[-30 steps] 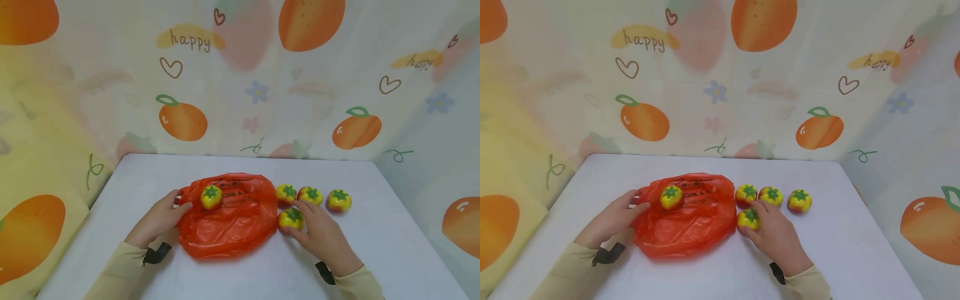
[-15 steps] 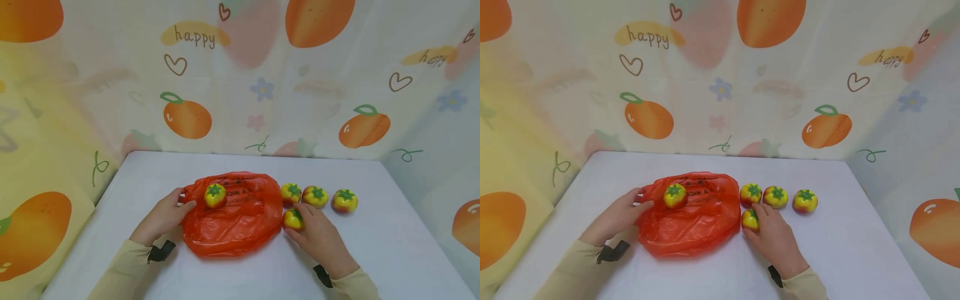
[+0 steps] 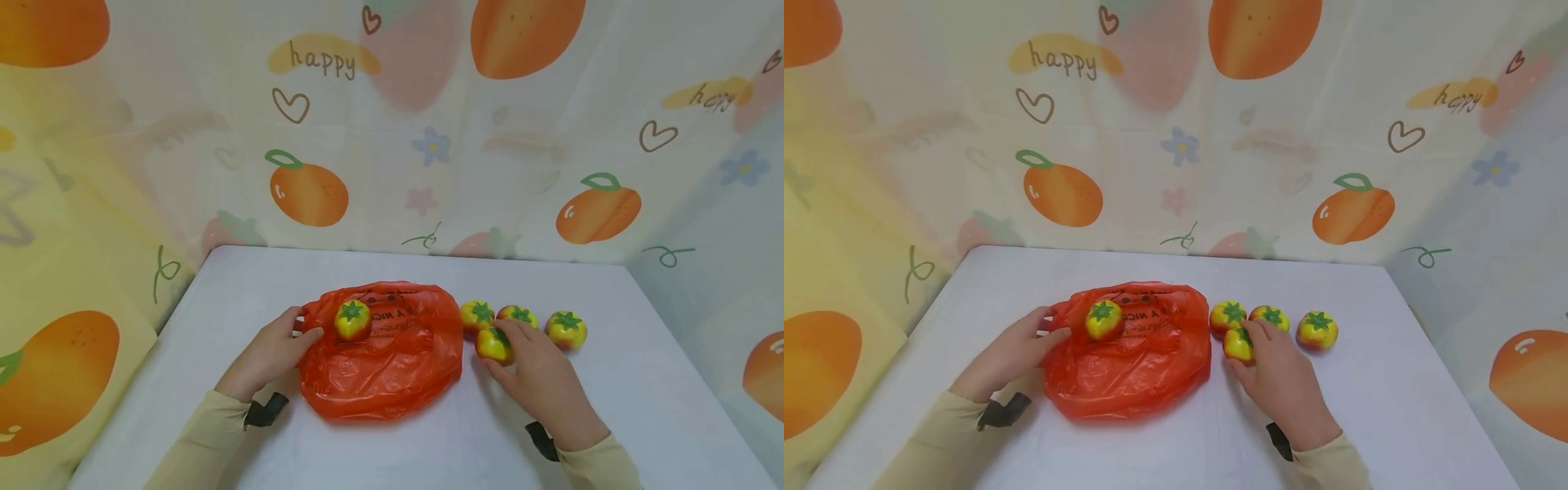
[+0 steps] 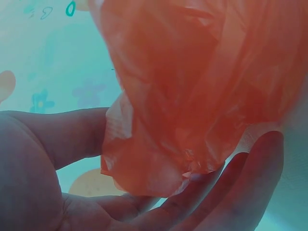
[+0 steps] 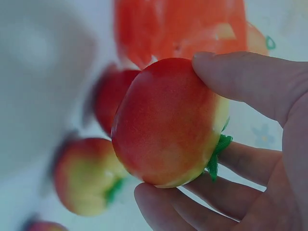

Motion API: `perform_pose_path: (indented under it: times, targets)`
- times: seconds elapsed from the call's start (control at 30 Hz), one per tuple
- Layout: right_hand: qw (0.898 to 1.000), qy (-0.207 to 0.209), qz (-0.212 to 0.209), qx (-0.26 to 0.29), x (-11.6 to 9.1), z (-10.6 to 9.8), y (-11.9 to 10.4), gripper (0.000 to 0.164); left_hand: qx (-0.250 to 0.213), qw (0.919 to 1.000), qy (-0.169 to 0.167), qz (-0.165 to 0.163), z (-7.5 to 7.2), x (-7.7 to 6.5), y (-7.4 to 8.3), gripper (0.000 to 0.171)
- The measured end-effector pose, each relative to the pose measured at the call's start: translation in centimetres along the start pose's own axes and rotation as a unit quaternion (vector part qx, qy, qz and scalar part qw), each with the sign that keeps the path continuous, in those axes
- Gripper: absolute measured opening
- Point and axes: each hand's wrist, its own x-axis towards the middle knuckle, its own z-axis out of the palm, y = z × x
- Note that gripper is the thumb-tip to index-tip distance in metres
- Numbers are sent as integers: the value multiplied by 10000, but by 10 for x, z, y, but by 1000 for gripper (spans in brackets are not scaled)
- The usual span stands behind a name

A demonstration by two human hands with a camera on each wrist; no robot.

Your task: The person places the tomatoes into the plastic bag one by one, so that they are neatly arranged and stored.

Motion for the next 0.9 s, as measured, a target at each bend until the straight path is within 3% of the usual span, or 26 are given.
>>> perform_pose_path:
  times: [0.23, 0.43, 0.63, 0.9]
  targets:
    - [9994, 240, -231, 115, 18, -28, -12, 66, -30, 9999, 21, -94, 1, 0, -2, 60]
    - [9969, 435, -619, 236, 37, -40, -33, 65, -23, 9999, 41, -165, 2, 0, -2, 62]
    - [9954, 276, -862, 315, 56, -37, -65, 65, -30, 9999, 54, -155, 1, 0, -2, 60]
    - [9913, 65, -1275, 305, 69, -17, -100, 66, -129, 9998, 78, -125, 4, -3, -1, 60]
